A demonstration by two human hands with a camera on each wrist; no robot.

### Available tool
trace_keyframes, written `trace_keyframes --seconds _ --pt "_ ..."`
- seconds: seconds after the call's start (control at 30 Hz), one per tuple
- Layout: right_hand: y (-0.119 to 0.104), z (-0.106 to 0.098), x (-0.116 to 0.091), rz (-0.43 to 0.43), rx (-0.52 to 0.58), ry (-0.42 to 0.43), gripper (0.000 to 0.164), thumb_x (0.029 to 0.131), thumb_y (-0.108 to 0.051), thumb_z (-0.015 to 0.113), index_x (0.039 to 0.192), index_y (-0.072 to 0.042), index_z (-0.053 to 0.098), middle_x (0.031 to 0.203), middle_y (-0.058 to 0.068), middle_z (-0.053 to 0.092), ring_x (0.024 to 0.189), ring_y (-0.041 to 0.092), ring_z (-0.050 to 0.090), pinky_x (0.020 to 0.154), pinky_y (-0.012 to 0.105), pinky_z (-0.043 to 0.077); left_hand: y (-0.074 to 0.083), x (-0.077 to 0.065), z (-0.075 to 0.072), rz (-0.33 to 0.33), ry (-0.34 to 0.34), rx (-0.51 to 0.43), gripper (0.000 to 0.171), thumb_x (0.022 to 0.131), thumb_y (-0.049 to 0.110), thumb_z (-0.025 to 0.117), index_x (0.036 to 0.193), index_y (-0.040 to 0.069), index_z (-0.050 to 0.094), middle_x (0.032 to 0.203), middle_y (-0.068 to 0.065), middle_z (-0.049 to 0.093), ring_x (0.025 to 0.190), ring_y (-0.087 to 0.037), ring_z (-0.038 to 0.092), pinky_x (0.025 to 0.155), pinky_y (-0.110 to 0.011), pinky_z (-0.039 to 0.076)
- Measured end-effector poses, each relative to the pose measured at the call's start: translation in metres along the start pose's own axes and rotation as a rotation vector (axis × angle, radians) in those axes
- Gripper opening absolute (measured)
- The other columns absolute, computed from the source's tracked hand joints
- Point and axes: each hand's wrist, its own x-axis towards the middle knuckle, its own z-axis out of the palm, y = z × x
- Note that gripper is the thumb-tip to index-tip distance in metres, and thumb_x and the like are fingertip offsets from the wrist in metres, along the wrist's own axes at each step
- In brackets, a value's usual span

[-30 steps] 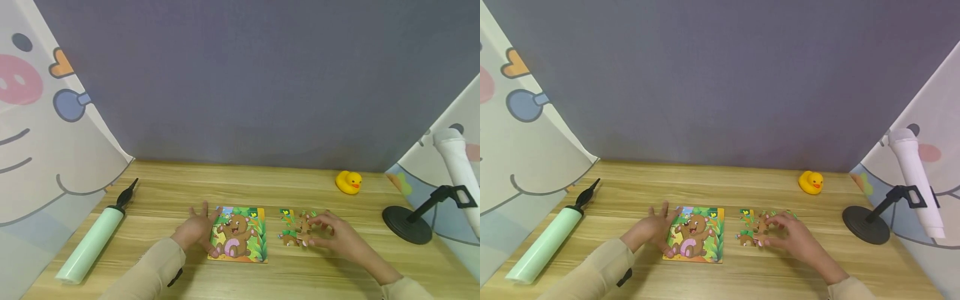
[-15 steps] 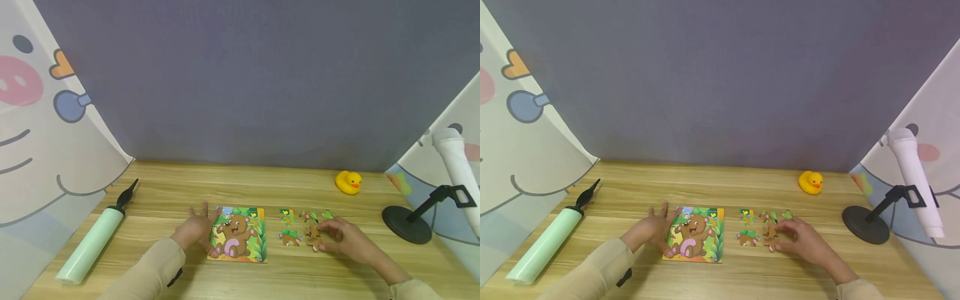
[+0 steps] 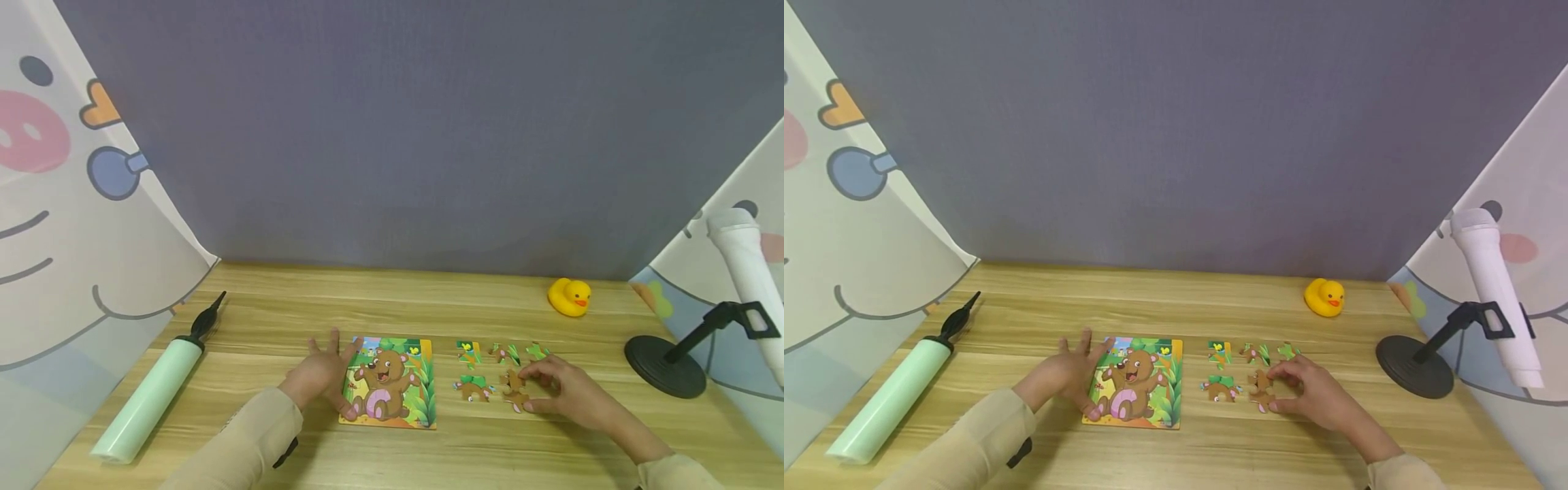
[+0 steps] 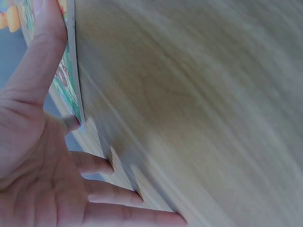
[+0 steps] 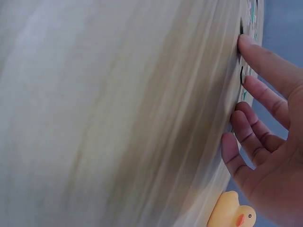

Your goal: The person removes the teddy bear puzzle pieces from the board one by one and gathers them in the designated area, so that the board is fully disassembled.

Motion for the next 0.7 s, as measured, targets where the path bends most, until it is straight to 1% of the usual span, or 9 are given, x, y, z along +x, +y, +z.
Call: trace_keyframes --seconds 0.1,0.23,0.43,0.57,0.7 --pt "-0.001 -0.003 0.000 0.017 -0.009 -0.032 0.045 0.079 -0.038 0.087 0.114 -0.016 0.070 0.105 -0.005 0.057 0.089 0.007 0.048 0.070 0.026 0.047 0.000 0.000 0.000 0.002 -0.003 0.006 0.133 0.056 0.046 0.093 0.163 0.017 0.019 0.163 -0.033 0.010 0.140 -0.069 0.016 0.078 -0.081 0.045" --pt "-0.004 -0.006 0.001 -0.006 -0.047 -0.060 0.046 0.079 -0.036 0.087 0.115 -0.014 0.070 0.105 -0.004 0.057 0.088 0.009 0.049 0.070 0.028 0.048 0.001 -0.001 -0.001 0.001 -0.006 0.013 0.133 0.056 0.046 0.093 0.163 0.017 0.019 0.163 -0.033 0.010 0.140 -0.069 0.016 0.078 -0.081 0.046" --pt "-0.016 -0.008 0.006 -0.031 -0.098 -0.039 0.038 0.083 -0.035 0.085 0.113 -0.016 0.071 0.107 -0.006 0.062 0.089 0.009 0.054 0.072 0.030 0.051 0.001 -0.001 -0.002 0.006 0.000 0.008 0.132 0.056 0.046 0.093 0.163 0.016 0.020 0.163 -0.034 0.010 0.139 -0.069 0.016 0.077 -0.081 0.046" --pt "-0.029 -0.007 0.012 -0.073 -0.069 -0.018 0.034 0.086 -0.031 0.083 0.112 -0.014 0.071 0.105 -0.006 0.063 0.087 0.010 0.056 0.066 0.027 0.050 0.001 -0.001 -0.002 0.009 0.001 0.011 0.133 0.056 0.046 0.093 0.163 0.016 0.020 0.163 -0.034 0.010 0.139 -0.069 0.017 0.077 -0.081 0.046" --pt "-0.047 -0.001 0.019 -0.100 0.006 -0.005 0.031 0.087 -0.023 0.082 0.113 -0.010 0.071 0.101 -0.003 0.062 0.081 0.010 0.057 0.060 0.023 0.048 0.001 -0.001 -0.002 0.008 0.002 0.015 0.132 0.056 0.047 0.093 0.163 0.016 0.020 0.163 -0.034 0.010 0.139 -0.069 0.017 0.076 -0.081 0.046"
